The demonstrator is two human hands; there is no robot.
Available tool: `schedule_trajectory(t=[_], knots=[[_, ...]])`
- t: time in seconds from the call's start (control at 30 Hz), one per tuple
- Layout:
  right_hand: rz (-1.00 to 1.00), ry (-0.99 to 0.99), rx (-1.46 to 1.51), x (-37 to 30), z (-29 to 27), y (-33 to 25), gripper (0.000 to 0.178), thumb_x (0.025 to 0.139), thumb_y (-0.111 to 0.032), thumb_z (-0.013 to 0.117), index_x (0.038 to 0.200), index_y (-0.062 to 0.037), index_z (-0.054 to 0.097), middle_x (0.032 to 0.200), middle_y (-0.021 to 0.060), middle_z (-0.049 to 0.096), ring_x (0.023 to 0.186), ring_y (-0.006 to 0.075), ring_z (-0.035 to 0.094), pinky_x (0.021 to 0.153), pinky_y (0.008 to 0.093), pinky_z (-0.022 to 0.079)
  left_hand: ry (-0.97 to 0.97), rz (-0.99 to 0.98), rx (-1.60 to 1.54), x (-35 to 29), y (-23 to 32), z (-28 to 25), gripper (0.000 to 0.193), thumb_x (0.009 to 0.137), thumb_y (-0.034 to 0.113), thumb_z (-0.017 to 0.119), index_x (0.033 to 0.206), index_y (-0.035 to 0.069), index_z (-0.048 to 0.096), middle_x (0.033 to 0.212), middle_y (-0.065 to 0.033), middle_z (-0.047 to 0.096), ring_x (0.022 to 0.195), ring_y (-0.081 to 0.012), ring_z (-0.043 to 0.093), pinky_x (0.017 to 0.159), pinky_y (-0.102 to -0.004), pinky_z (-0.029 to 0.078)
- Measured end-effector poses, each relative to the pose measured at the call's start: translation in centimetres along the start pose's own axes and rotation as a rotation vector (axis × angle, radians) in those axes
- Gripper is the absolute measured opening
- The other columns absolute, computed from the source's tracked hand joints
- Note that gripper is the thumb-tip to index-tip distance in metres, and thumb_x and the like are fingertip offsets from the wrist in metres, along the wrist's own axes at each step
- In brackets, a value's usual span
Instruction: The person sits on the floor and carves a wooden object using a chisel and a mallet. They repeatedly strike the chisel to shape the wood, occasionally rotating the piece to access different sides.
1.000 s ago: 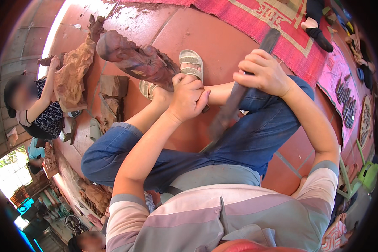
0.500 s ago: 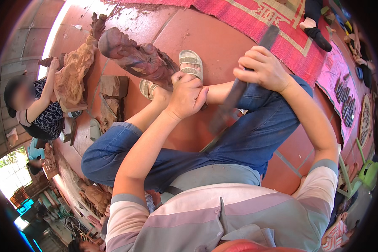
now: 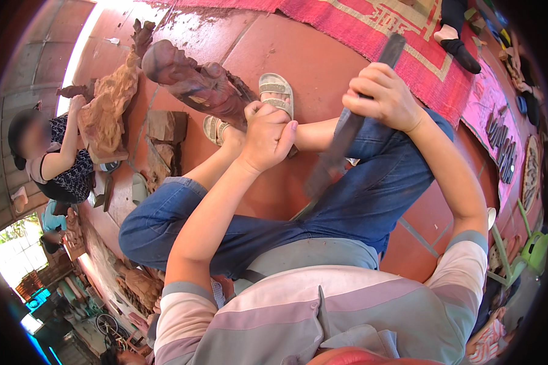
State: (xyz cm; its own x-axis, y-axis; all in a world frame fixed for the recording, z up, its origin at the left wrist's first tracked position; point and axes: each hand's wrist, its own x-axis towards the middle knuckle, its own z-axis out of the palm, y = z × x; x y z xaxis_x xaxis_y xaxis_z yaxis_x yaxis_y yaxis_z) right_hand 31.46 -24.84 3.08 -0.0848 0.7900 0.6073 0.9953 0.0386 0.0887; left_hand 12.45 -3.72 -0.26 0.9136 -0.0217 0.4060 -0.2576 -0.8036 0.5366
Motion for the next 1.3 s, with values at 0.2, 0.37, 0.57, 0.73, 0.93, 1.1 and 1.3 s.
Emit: schedule_trajectory(t=[0.2, 0.37, 0.57, 0.73, 0.93, 1.1, 1.3], knots=[[-0.005, -0.030, 0.049, -0.2, -0.5, 0.1, 0.018, 0.071, -0.017, 0.061, 0.089, -0.0193, 0.062, 0.087, -0.0027, 0.054, 0.087, 0.0152, 0.056, 0.083, 0.0315, 0.044, 0.027, 0.017, 0.014, 0.0, -0.1, 0.2, 0.022, 0.082, 0.013, 0.060, 0.061, 0.006, 0.060, 0.067, -0.0005, 0.057, 0.071, -0.0186, 0.052, 0.085, -0.0403, 0.031], [0.077, -0.006, -0.006, -0.1, -0.1, -0.1, 0.016, 0.072, -0.017, 0.060, 0.087, -0.0193, 0.062, 0.084, -0.0036, 0.054, 0.084, 0.0148, 0.056, 0.082, 0.0307, 0.044, 0.018, 0.010, -0.002, 0.3, -0.1, -0.3, 0.024, 0.082, 0.013, 0.059, 0.059, 0.006, 0.060, 0.065, -0.0008, 0.057, 0.070, -0.0188, 0.052, 0.084, -0.0393, 0.032], [0.027, -0.002, 0.009, 0.1, -0.3, 0.3, 0.012, 0.074, -0.016, 0.060, 0.086, -0.0179, 0.061, 0.085, -0.0023, 0.055, 0.084, 0.0162, 0.056, 0.082, 0.0323, 0.045, 0.027, 0.000, -0.003, 0.5, 0.2, -0.4, 0.024, 0.081, 0.013, 0.059, 0.058, 0.006, 0.059, 0.064, -0.0007, 0.057, 0.069, -0.0186, 0.051, 0.082, -0.0382, 0.032], [-0.023, 0.027, 0.115, 0.1, -0.6, 0.3, 0.013, 0.074, -0.015, 0.060, 0.087, -0.0177, 0.061, 0.084, -0.0017, 0.055, 0.085, 0.0170, 0.057, 0.082, 0.0328, 0.045, 0.056, 0.001, -0.015, 0.5, 0.1, -0.1, 0.023, 0.080, 0.012, 0.059, 0.058, 0.007, 0.059, 0.064, -0.0001, 0.056, 0.069, -0.0186, 0.051, 0.081, -0.0378, 0.032], [0.044, 0.000, 0.088, -0.1, -0.7, 0.3, 0.016, 0.071, -0.013, 0.060, 0.086, -0.0161, 0.060, 0.085, -0.0010, 0.056, 0.087, 0.0176, 0.057, 0.081, 0.0331, 0.045, 0.047, -0.010, -0.011, 0.7, 0.2, -0.4, 0.023, 0.080, 0.012, 0.060, 0.058, 0.007, 0.058, 0.065, 0.0007, 0.057, 0.070, -0.0184, 0.052, 0.082, -0.0380, 0.032], [0.164, -0.040, -0.045, -0.6, -0.2, 0.5, 0.018, 0.069, -0.013, 0.062, 0.086, -0.0164, 0.062, 0.086, -0.0023, 0.056, 0.087, 0.0169, 0.057, 0.081, 0.0329, 0.045, 0.099, -0.038, -0.028, 1.0, -0.1, -0.7, 0.031, 0.087, 0.012, 0.053, 0.056, 0.009, 0.056, 0.064, -0.0015, 0.054, 0.069, -0.0202, 0.050, 0.079, -0.0361, 0.034], [0.084, -0.010, 0.062, -0.4, -0.7, 0.2, 0.016, 0.071, -0.013, 0.063, 0.086, -0.0167, 0.063, 0.084, -0.0021, 0.056, 0.086, 0.0165, 0.057, 0.083, 0.0326, 0.045, 0.113, -0.072, -0.041, 1.2, 1.7, -0.4, 0.036, 0.090, 0.011, 0.048, 0.055, 0.008, 0.055, 0.064, -0.0018, 0.054, 0.069, -0.0201, 0.049, 0.078, -0.0350, 0.034]])
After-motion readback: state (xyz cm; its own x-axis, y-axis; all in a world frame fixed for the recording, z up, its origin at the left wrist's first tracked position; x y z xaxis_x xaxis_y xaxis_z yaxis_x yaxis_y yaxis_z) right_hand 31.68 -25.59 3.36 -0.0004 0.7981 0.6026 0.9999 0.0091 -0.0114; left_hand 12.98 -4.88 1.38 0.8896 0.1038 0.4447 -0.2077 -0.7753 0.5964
